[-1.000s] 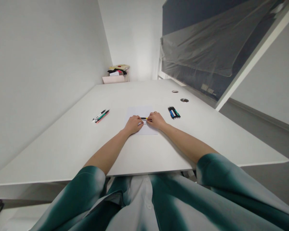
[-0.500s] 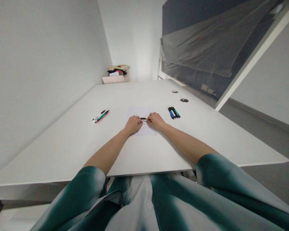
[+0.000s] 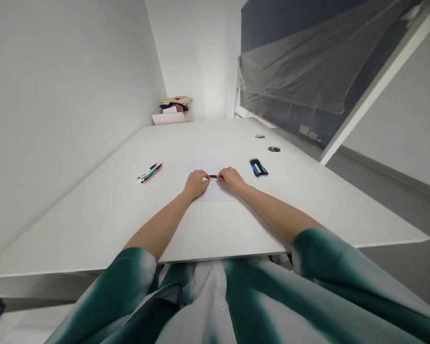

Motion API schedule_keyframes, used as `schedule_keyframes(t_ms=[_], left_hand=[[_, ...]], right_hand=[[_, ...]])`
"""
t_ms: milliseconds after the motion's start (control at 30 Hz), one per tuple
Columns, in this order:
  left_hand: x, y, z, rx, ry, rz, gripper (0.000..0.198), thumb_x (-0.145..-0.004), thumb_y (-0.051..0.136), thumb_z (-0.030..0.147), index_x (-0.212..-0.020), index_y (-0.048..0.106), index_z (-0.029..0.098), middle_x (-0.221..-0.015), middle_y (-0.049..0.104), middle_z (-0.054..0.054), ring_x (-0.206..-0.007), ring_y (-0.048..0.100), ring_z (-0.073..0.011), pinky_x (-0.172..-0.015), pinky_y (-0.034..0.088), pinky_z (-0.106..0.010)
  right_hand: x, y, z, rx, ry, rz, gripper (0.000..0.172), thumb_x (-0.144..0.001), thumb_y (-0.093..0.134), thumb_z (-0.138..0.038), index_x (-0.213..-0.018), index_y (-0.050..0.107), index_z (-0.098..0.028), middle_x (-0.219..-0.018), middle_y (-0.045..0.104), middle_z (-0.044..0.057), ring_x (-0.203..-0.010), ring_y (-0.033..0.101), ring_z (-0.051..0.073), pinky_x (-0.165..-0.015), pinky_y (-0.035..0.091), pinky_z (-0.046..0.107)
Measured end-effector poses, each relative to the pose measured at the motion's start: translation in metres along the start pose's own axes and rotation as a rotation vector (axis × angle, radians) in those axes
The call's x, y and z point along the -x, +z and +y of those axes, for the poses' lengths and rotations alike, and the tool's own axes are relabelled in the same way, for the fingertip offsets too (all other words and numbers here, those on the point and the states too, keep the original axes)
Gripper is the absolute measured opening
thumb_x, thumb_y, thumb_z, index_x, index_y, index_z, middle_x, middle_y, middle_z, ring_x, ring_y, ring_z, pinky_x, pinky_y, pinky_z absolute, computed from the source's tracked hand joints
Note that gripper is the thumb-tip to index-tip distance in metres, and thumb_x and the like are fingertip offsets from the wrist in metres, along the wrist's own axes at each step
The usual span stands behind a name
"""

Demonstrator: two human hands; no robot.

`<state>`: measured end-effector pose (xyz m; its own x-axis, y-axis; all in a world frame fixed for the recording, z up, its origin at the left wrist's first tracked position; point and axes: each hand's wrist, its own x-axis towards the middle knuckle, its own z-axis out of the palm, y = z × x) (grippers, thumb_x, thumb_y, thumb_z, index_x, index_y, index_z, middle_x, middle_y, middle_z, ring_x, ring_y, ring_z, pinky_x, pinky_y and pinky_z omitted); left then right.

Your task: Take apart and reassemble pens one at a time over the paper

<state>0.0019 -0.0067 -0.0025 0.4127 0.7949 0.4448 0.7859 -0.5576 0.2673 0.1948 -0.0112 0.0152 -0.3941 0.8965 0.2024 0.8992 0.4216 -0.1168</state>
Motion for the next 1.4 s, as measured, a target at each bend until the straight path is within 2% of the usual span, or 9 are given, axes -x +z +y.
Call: schedule_keyframes(t_ms=[167,300,500,733,1400], left_hand=[[0.0000,-0.0025,0.0000,-0.004,-0.050,0.015,0.017,-0.087,0.056,0.022,-0.094,0.071,0.020,-0.098,0.073,-0.007,-0.098,0.063,-0.0245,-0.095,0.046,-0.042],[0.0000,-0.0027,-0.0006,-0.013,-0.047,0.024,0.026,-0.089,0.052,0.021,-0.106,0.072,0.020,-0.099,0.073,-0.007,-0.099,0.062,-0.0239,-0.094,0.046,-0.041],[-0.0006,-0.0018,-0.0003,-0.044,-0.058,0.006,0.030,-0.090,0.049,0.020,-0.106,0.075,0.019,-0.100,0.071,-0.009,-0.100,0.062,-0.0250,-0.092,0.046,-0.041],[-0.0005,-0.0016,-0.0010,-0.032,-0.039,0.023,0.029,-0.090,0.049,0.019,-0.104,0.074,0.019,-0.098,0.071,-0.008,-0.098,0.061,-0.0241,-0.092,0.046,-0.040],[-0.0005,-0.0017,-0.0022,-0.031,-0.038,0.025,0.026,-0.088,0.050,0.018,-0.101,0.072,0.019,-0.098,0.072,-0.009,-0.098,0.062,-0.0241,-0.092,0.047,-0.041]], right_hand=[[-0.0013,0.0011,0.0017,-0.085,0.081,0.049,0.031,-0.101,0.040,-0.021,-0.117,0.066,-0.013,-0.107,0.070,0.016,-0.101,0.062,0.024,-0.087,0.043,0.032],[-0.0010,0.0068,0.0044,-0.153,0.008,0.100,0.037,-0.099,0.041,-0.016,-0.131,0.059,-0.015,-0.123,0.067,0.014,-0.111,0.060,0.021,-0.093,0.042,0.030],[0.0030,0.0058,0.0051,-0.115,-0.098,0.064,0.029,-0.098,0.046,-0.023,-0.112,0.071,-0.018,-0.106,0.070,0.009,-0.096,0.063,0.019,-0.080,0.041,0.025],[0.0045,0.0038,0.0050,-0.081,-0.101,0.076,0.032,-0.096,0.045,-0.024,-0.110,0.074,-0.018,-0.099,0.070,0.008,-0.089,0.062,0.018,-0.075,0.038,0.025],[0.0034,0.0040,0.0066,-0.068,-0.100,0.083,0.031,-0.092,0.048,-0.022,-0.106,0.076,-0.019,-0.096,0.071,0.007,-0.086,0.062,0.018,-0.072,0.037,0.026]])
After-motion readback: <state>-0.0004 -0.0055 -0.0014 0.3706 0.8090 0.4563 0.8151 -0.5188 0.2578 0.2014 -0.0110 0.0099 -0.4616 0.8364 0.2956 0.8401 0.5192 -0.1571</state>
